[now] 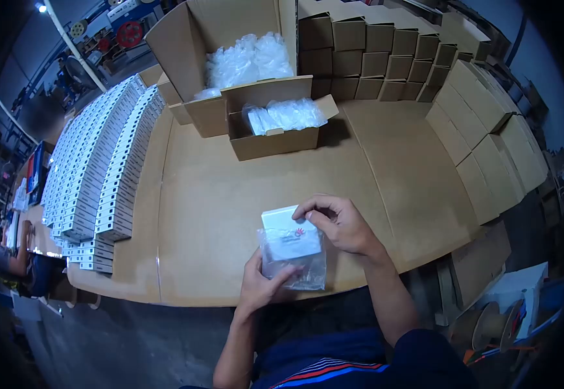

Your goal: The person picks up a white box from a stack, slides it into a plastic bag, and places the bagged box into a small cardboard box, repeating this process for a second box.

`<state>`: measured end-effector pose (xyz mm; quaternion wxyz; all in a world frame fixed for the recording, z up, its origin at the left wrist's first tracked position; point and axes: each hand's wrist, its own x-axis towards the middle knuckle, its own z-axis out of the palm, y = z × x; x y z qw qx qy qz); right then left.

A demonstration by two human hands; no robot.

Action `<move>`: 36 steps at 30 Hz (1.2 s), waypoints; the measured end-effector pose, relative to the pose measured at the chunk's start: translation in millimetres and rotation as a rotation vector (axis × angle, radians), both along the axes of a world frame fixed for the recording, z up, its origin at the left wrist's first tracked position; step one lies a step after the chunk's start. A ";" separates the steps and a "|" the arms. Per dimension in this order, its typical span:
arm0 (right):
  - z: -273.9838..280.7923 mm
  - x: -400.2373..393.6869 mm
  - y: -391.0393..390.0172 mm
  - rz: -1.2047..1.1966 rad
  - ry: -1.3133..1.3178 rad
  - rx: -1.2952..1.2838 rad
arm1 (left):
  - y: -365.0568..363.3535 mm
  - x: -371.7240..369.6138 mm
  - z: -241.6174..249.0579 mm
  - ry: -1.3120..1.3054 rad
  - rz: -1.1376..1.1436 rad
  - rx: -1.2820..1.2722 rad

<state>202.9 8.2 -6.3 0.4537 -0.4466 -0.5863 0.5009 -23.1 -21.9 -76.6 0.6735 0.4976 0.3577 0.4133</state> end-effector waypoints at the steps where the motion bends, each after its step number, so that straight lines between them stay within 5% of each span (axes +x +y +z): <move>1: -0.1 0.9 -0.3 0.024 -0.013 -0.040 | -1.1 -1.5 -9.7 -0.102 0.008 -0.071; 11: -50.6 -14.6 -41.3 -0.130 0.410 -0.107 | -2.5 -1.8 -26.3 -0.170 0.208 -0.055; 16: -57.6 -24.4 -46.2 -0.262 0.462 -0.105 | 4.1 -8.1 -26.4 -0.026 0.170 0.128; 21: -54.3 -19.6 -49.9 -0.195 0.563 -0.012 | 4.9 2.2 -4.2 0.035 0.275 0.261; 28: -55.3 -23.3 -51.3 -0.099 0.536 0.152 | 5.7 3.7 7.1 -0.076 0.142 0.241; 36: -67.3 -45.5 -50.5 -0.430 0.547 0.066 | 5.0 10.2 2.5 -0.243 0.087 0.170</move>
